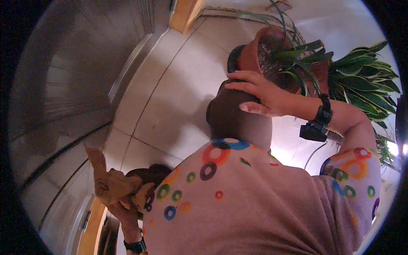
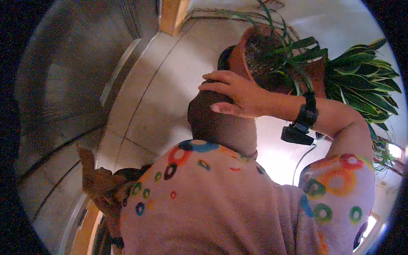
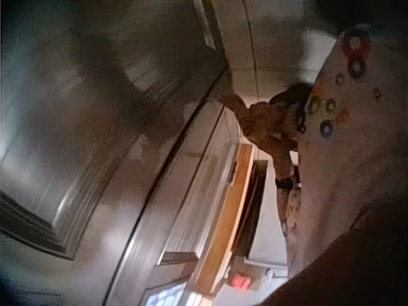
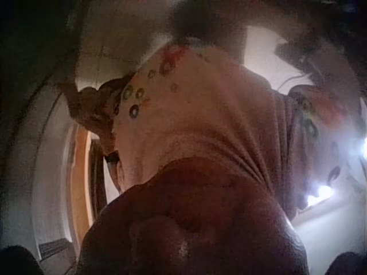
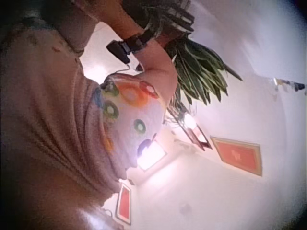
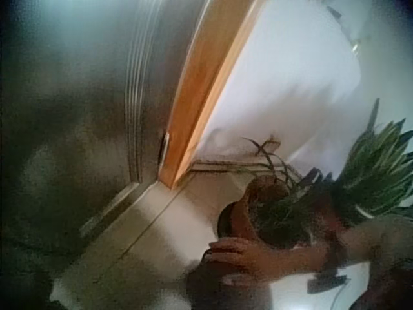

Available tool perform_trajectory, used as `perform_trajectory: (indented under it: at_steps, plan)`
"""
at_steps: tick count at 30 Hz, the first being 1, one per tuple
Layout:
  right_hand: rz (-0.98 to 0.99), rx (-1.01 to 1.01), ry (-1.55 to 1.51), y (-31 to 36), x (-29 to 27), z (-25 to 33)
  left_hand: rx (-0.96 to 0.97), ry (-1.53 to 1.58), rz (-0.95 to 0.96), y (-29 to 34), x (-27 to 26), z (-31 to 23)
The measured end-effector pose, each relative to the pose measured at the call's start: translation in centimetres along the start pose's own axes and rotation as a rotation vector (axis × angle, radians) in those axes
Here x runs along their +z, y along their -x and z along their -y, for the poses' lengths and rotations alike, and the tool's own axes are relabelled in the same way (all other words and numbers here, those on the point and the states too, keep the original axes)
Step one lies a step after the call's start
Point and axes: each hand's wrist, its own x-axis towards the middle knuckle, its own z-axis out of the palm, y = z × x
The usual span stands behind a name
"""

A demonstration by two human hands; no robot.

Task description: Wiping down a metallic door and window frame with a dry cloth.

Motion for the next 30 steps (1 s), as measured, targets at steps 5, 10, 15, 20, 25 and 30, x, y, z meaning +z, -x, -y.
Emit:
perform_trajectory:
  at_steps: [5, 10, 15, 20, 25, 30]
  plan:
    - [-0.169, -0.033, 0.213, -1.5, 2.0, -0.1, -0.048, -0.043, 0.063, 0.8, 0.2, -1.4]
    - [-0.15, -0.093, 0.286, -2.1, 1.4, 0.7, -0.07, -0.084, 0.151, 0.0, -0.2, -2.7]
    - [-0.161, 0.073, 0.11, -0.9, 0.0, 0.4, -0.059, -0.081, 0.304, 0.6, -0.2, -6.0]
    - [-0.114, 0.083, -0.024, 0.8, -1.1, 0.1, -0.076, -0.157, 0.434, -0.4, -2.4, -12.3]
    - [-0.041, 0.182, -0.106, 4.8, -2.7, 2.4, -0.118, -0.169, 0.639, -3.0, -1.5, -11.2]
    - [-0.069, 0.161, -0.244, 7.5, -1.2, 3.1, -0.13, -0.248, 0.738, -2.6, -2.1, -13.7]
